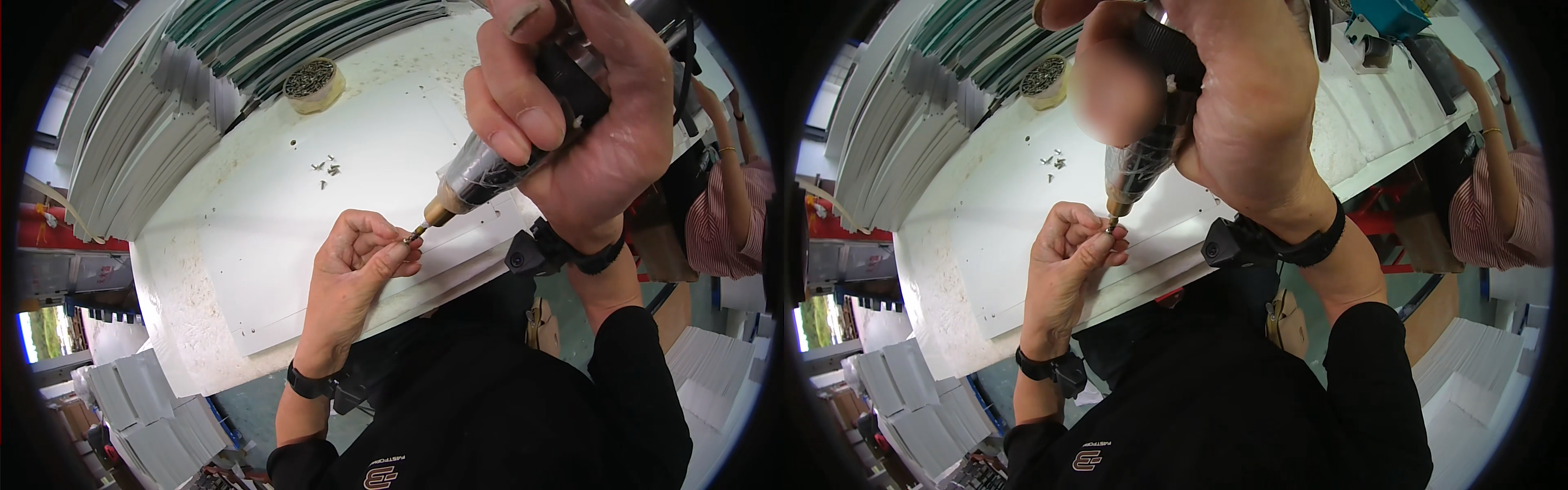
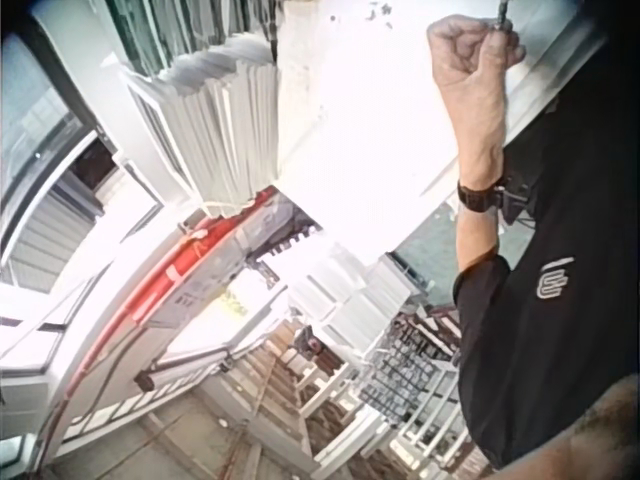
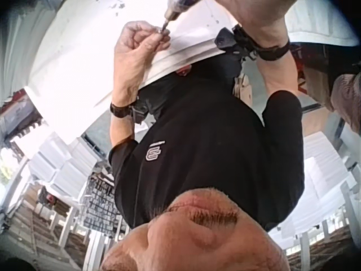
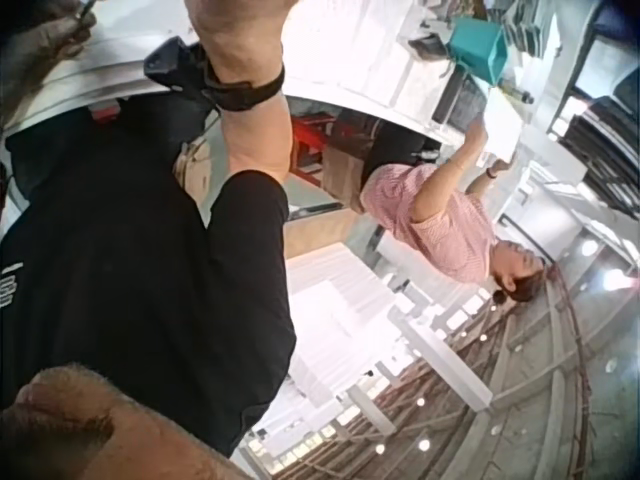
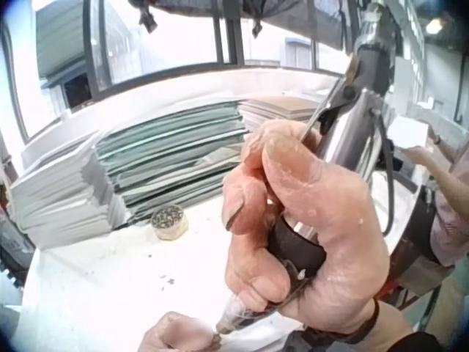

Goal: The person uses a pneumatic screwdriver to fasten screws into a white rectangular frame on a workbench. They then move the frame aside, pick up a dark glass pane, and place it into the frame. The person applies a white substance from a container onto the glass surface and places a white cover panel over the assembly. Finally, they secure the cover panel with screws using the pneumatic tool.

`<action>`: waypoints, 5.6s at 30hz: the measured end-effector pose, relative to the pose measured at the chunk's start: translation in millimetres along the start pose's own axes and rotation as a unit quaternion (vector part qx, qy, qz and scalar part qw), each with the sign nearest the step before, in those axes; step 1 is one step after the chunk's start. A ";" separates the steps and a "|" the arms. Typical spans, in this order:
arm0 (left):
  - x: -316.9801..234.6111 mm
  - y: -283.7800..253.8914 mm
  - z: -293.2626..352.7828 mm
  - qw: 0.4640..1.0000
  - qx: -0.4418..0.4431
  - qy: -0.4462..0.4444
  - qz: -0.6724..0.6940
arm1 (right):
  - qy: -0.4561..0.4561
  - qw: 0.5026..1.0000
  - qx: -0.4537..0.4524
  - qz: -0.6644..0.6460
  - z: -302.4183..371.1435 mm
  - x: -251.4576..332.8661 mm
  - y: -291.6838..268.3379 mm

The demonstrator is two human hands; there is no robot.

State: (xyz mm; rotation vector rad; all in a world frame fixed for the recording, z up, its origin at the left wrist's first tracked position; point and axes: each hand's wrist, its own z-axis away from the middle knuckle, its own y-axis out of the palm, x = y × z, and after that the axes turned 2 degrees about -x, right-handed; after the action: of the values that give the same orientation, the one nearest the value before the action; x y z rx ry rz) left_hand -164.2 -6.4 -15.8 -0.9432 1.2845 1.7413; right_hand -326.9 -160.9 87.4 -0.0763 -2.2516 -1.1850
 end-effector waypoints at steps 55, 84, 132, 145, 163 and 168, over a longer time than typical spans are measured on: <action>34.6 44.3 -30.7 0.840 0.052 0.278 -0.463 | 0.019 0.901 0.190 0.390 22.2 -1.1 -12.0; -39.2 -9.6 -49.9 0.990 -0.033 0.070 -0.122 | -0.120 0.977 -0.016 0.174 -29.8 14.4 9.8; -29.9 4.3 -183.9 0.858 -0.019 0.246 -0.451 | -0.054 0.938 0.067 0.335 -118.9 -29.4 -57.3; -40.1 12.6 -153.7 0.714 0.040 0.271 -0.645 | -0.059 0.924 0.127 0.355 -125.9 -33.9 -71.0; -38.8 7.5 -142.3 0.589 0.059 0.267 -0.760 | -0.023 0.897 0.183 0.403 -125.2 -49.9 -76.6; -47.6 -3.9 -130.4 0.602 0.044 0.281 -0.746 | -0.010 0.905 0.147 0.398 -108.2 -36.1 -36.3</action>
State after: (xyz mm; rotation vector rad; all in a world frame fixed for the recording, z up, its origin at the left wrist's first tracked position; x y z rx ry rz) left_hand -124.1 -138.8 -3.8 -1.7832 0.3791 0.0025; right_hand -257.4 -258.4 88.5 -0.8050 -2.0443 -0.4010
